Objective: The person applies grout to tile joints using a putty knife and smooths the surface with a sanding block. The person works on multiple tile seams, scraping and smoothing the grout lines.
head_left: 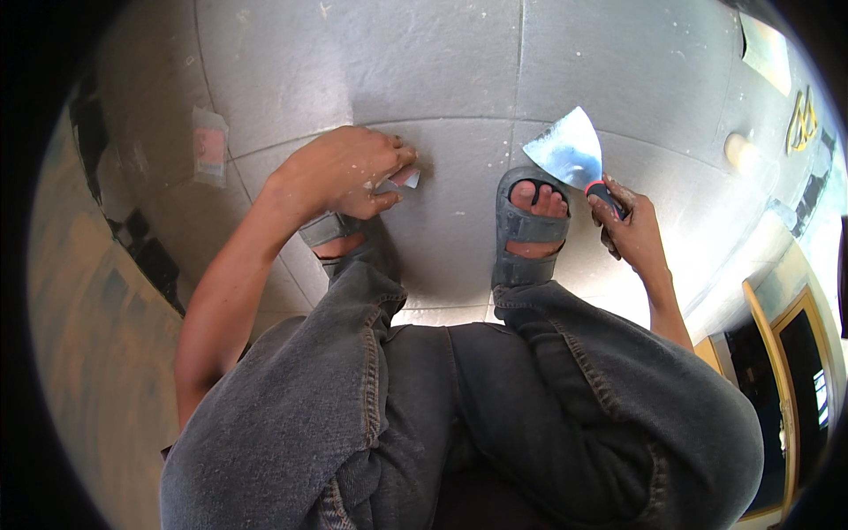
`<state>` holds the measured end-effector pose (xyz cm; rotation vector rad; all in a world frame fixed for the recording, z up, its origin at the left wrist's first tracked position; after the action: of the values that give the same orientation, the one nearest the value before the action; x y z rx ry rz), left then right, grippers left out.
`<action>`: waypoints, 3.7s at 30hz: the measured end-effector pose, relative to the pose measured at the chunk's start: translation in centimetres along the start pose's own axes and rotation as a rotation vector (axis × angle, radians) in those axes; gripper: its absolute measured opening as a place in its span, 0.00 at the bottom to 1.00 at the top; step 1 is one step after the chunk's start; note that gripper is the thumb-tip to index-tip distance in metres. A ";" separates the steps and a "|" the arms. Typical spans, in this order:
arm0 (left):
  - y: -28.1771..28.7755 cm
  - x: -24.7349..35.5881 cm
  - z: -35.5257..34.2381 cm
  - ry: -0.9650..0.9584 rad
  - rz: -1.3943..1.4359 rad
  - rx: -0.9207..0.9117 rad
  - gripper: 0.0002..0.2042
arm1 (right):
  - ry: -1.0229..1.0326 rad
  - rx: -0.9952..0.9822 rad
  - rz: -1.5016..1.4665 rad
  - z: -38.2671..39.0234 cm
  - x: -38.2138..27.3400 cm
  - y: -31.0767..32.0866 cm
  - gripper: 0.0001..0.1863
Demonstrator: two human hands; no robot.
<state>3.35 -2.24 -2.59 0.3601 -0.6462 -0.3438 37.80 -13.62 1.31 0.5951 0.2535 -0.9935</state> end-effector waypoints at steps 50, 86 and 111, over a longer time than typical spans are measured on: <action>-0.5 0.5 -1.1 0.017 -0.121 -0.026 0.12 | -0.023 -0.089 0.157 -1.1 -2.3 -0.8 0.29; 6.8 0.6 4.6 0.022 -0.113 0.017 0.12 | 0.275 0.012 0.117 -0.8 -1.0 -1.5 0.25; 7.2 8.3 -15.6 -0.189 -0.214 0.985 0.36 | 0.206 -0.020 -0.083 -0.6 1.0 -3.4 0.24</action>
<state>20.93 4.03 -6.77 1.3565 -0.9405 -0.2421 35.45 -15.37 -0.83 0.6739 0.4731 -1.0085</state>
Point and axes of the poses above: each hand's wrist, its own z-axis away from the middle knuckle, its own y-axis out of the back of the hand, x = y × z, the point moved 4 cm from there along -z, towards the middle knuckle, and after that the axes turned 12 degrees about y, right-handed, at the moved point
